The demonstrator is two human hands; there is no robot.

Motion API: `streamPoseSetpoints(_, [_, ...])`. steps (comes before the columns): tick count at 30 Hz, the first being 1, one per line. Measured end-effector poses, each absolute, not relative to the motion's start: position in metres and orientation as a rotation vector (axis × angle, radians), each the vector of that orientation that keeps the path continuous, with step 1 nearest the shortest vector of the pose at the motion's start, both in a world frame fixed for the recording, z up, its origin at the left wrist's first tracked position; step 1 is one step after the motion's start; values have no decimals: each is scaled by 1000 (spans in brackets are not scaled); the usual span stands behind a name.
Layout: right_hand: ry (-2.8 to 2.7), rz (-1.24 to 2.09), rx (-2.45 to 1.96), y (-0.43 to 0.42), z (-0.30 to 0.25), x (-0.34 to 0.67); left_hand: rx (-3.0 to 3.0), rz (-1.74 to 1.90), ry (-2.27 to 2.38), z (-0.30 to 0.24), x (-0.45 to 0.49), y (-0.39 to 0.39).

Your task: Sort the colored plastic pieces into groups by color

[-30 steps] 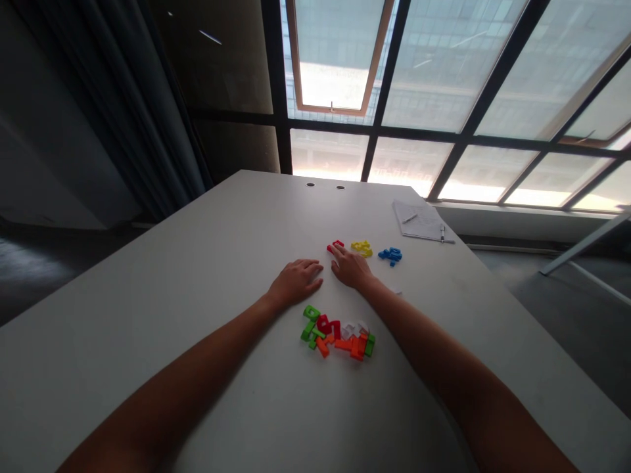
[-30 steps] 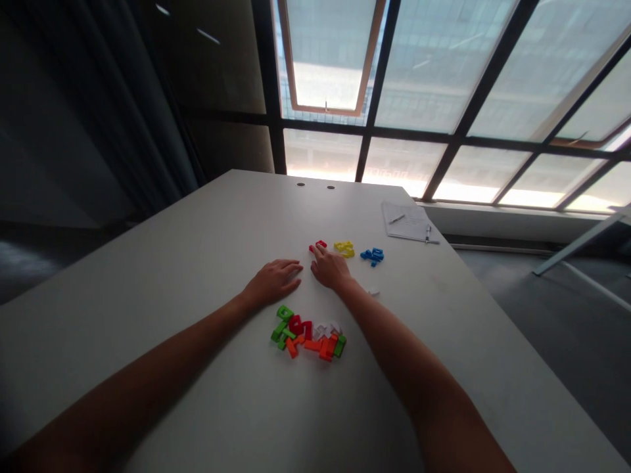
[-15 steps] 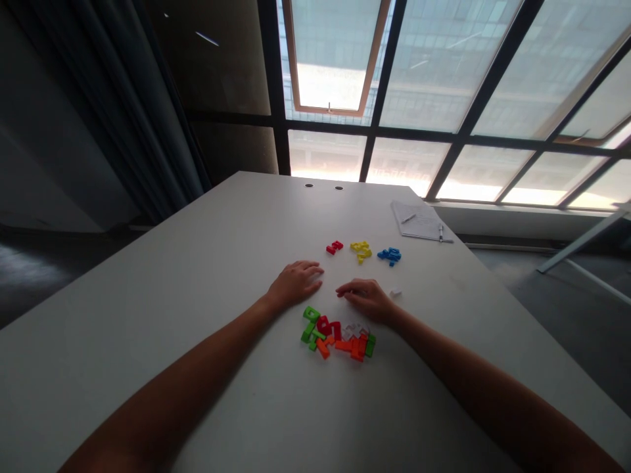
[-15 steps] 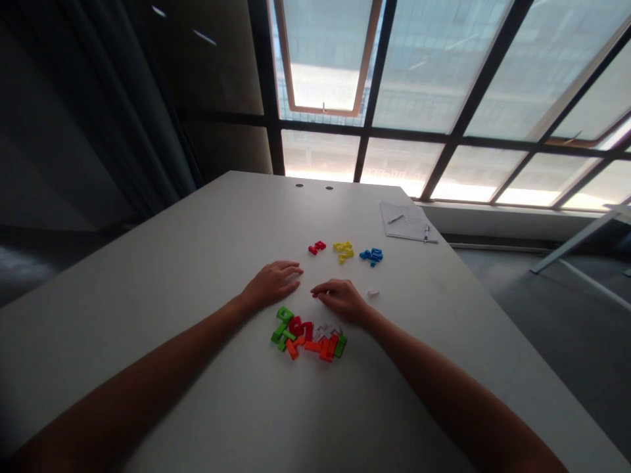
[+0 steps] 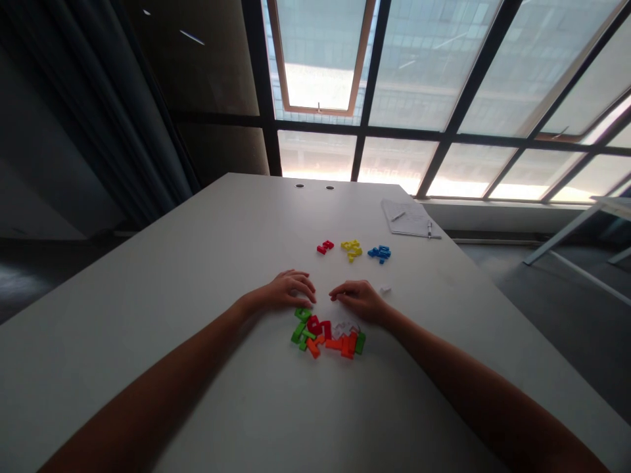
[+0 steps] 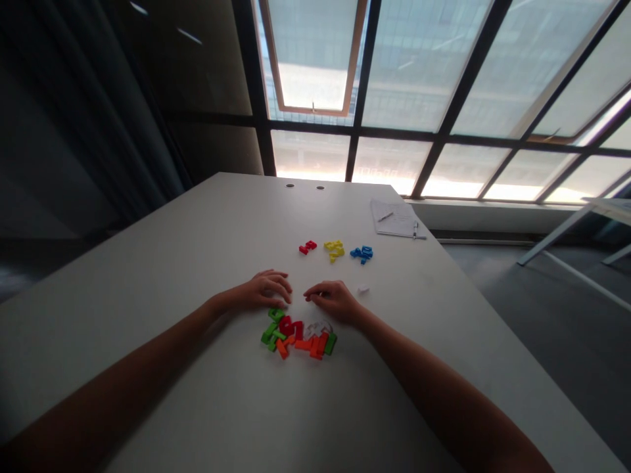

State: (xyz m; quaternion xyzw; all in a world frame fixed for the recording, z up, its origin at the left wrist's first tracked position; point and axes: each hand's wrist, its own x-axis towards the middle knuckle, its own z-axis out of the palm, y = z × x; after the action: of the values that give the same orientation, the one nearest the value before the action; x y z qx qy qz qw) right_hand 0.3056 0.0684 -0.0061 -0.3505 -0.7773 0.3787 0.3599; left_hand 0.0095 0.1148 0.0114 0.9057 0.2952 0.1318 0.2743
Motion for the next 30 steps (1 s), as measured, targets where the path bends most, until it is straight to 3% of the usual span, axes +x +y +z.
streamPoseSetpoints(7, [-2015, 941, -913, 70, -7, 307, 2394, 586, 1015, 0, 17, 116])
streamPoseSetpoints(15, [-2101, 929, -804, 64, 0, 305, 2404, 590, 950, 3, 18, 114])
streamPoseSetpoints(24, [-2376, 604, -840, 64, 1, 296, 2360, 696, 1295, -3, 30, 105])
streamPoseSetpoints(30, [-2481, 484, -843, 67, 6, 292, 2375, 695, 1206, -3, 31, 104])
